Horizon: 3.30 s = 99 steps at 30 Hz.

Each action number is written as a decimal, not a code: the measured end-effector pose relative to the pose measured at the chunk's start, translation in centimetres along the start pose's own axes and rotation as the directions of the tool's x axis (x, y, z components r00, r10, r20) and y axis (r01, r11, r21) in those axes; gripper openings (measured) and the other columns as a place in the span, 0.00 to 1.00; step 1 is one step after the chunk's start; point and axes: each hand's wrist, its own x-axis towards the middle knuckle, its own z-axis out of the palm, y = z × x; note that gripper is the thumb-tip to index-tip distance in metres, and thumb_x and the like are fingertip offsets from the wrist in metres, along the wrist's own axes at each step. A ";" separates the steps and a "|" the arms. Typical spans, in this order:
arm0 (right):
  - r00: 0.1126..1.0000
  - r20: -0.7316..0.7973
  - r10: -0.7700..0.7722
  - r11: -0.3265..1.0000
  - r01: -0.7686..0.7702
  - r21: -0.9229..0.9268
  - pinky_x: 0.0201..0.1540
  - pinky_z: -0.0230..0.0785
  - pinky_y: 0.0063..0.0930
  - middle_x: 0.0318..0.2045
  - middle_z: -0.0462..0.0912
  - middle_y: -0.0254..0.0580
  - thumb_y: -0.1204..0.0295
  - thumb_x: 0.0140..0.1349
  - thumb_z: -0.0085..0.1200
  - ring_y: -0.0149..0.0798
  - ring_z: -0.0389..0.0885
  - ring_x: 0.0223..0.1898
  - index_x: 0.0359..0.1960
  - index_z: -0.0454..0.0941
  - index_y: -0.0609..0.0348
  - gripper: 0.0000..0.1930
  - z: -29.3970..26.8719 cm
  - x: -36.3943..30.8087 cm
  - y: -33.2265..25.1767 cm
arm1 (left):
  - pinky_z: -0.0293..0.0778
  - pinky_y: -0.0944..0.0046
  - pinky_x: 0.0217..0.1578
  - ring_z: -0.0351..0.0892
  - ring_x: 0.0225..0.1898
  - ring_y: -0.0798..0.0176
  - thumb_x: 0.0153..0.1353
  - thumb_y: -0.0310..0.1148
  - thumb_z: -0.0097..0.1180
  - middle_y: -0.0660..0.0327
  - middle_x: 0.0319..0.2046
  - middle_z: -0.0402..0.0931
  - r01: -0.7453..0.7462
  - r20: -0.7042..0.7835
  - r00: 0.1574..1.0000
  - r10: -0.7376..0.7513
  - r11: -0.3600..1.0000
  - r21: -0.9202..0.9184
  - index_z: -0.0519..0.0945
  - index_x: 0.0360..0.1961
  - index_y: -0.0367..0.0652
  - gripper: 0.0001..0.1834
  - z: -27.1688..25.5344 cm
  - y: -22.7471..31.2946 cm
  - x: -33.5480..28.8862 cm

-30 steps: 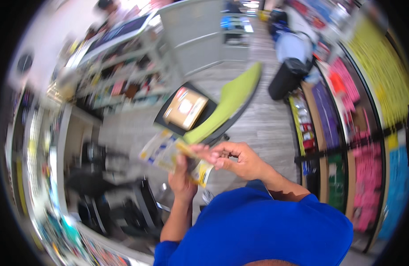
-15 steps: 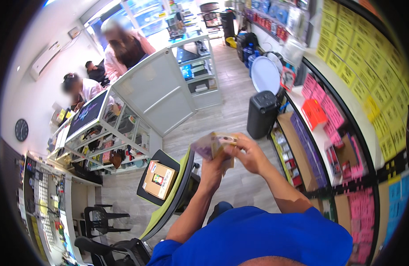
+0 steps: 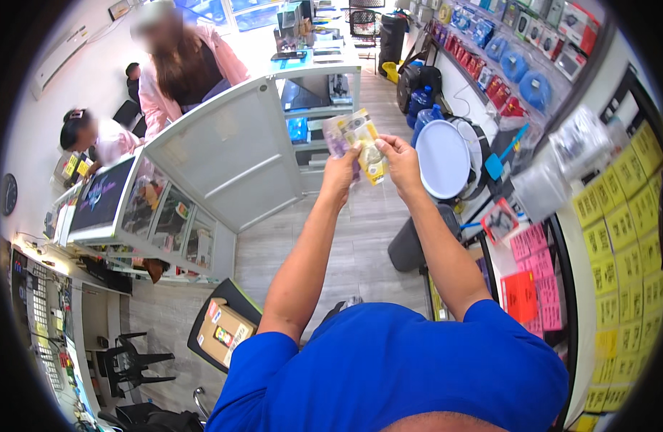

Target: The person opens a cash drawer, counts banknotes, and places them into a wallet. They then interact with a customer at the counter, handling more cash and a small box. Finally, they place several boxed items onto a display shelf.

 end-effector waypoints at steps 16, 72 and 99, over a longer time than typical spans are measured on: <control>0.758 0.636 -0.145 0.521 0.605 -0.602 0.65 0.67 0.46 0.58 0.80 0.58 0.66 0.69 0.45 0.57 0.78 0.59 0.60 0.82 0.54 0.22 22.8 60.5 14.0 | 0.78 0.56 0.53 0.85 0.45 0.54 0.80 0.44 0.41 0.52 0.40 0.83 -0.202 -0.455 0.876 0.161 0.978 -0.043 0.76 0.58 0.29 0.26 -16.6 7.3 22.3; 0.678 0.727 -0.110 0.639 0.609 -0.470 0.52 0.69 0.45 0.37 0.79 0.52 0.59 0.69 0.59 0.54 0.76 0.47 0.36 0.80 0.64 0.17 27.4 66.9 16.7 | 0.78 0.58 0.52 0.84 0.42 0.59 0.77 0.54 0.49 0.59 0.34 0.78 -0.322 -0.586 0.776 0.233 0.945 -0.051 0.76 0.52 0.36 0.27 -17.5 14.7 45.2; 0.586 0.735 -0.341 0.412 0.796 -0.443 0.52 0.71 0.43 0.46 0.79 0.44 0.61 0.62 0.66 0.49 0.78 0.47 0.56 0.79 0.57 0.22 27.6 64.7 16.4 | 0.80 0.56 0.45 0.86 0.40 0.50 0.71 0.35 0.56 0.40 0.44 0.82 -0.084 -0.518 0.671 0.531 0.748 0.659 0.64 0.66 0.32 0.28 -24.3 18.0 53.4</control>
